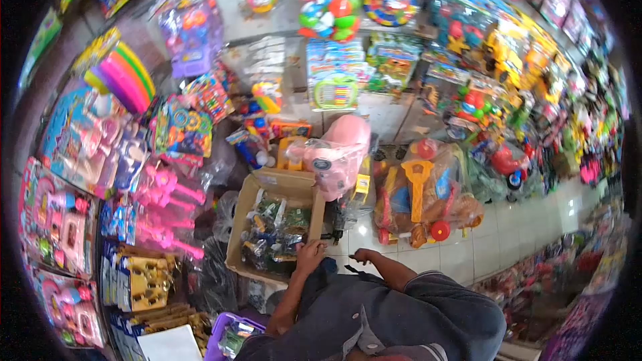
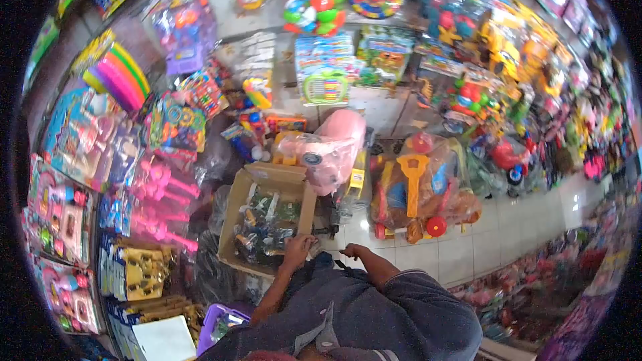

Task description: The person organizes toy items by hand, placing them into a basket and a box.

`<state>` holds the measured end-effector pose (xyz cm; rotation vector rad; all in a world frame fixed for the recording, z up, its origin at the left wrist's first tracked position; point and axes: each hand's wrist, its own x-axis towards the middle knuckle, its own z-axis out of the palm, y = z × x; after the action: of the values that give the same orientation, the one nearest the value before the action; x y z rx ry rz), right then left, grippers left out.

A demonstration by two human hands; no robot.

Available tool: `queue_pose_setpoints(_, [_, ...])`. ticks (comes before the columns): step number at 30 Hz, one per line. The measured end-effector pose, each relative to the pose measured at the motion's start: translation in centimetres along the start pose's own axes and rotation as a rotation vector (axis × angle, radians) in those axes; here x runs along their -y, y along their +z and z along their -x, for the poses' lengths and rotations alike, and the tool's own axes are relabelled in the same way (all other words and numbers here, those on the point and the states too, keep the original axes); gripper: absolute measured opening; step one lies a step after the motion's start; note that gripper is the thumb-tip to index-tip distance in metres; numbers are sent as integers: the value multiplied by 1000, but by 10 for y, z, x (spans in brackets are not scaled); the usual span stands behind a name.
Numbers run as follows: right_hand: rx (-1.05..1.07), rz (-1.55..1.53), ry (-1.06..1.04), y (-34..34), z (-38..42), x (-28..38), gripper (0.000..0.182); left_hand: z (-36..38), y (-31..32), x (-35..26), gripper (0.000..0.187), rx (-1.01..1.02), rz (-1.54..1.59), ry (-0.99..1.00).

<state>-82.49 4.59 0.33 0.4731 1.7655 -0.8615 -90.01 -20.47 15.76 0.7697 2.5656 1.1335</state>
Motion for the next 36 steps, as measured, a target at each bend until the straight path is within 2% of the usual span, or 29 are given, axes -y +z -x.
queue_pose_setpoints(1, [-20,378,-158,4,-57,-55,64,1,3,-5,18,-35,-38,31])
queue_pose_setpoints(2, [-306,352,-227,17,-32,-79,58,6,10,-6,17,-72,-75,61])
queue_pose_setpoints(4, [-606,4,-169,41,22,-114,57,16,18,-19,16,-106,-121,90])
queue_pose_setpoints(7, [-717,-161,-29,89,28,-163,53,31,35,-44,14,-85,-128,142])
queue_pose_setpoints(9, [-621,16,-89,134,4,-205,51,52,74,-34,14,-65,-105,224])
queue_pose_setpoints(11, [-525,-80,-157,174,41,-207,48,87,99,-44,14,37,-115,282])
queue_pose_setpoints(12, [-193,6,-110,208,-59,-263,47,104,108,-47,15,79,-124,311])
queue_pose_setpoints(13, [-218,-181,-245,232,-16,-255,39,125,130,-22,19,283,-145,262])
queue_pose_setpoints(14, [-166,-128,-431,255,-57,-284,42,144,156,13,25,484,-168,212])
queue_pose_setpoints(15, [-154,-38,-316,249,-19,-268,47,160,177,38,30,698,-188,8])
queue_pose_setpoints(16, [-232,-148,-256,253,16,-263,48,172,190,50,36,911,-201,-205])
queue_pose_setpoints(17, [-306,-259,-191,260,37,-266,49,178,192,49,37,842,-106,-208])
queue_pose_setpoints(19, [-386,-289,-185,285,44,-285,50,192,189,45,40,709,89,-218])
queue_pose_setpoints(20, [-420,-303,-183,300,45,-293,51,192,179,26,37,662,2,-227])
queue_pose_setpoints(23, [-214,74,-417,321,40,-304,54,193,165,1,35,670,-38,-185])
queue_pose_setpoints(24, [-142,88,-478,333,16,-319,54,197,160,-12,34,638,-23,-236])
queue_pose_setpoints(27, [-260,72,-418,358,11,-322,51,209,170,-4,34,602,48,-177])
queue_pose_setpoints(30, [-399,42,-449,360,16,-321,52,230,166,-10,34,660,-12,-184])
queue_pose_setpoints(33, [-339,3,-291,362,-21,-323,56,252,182,29,36,756,-35,-182])
queue_pose_setpoints(36, [-387,-362,-162,357,25,-308,58,275,185,49,39,798,-99,-153])
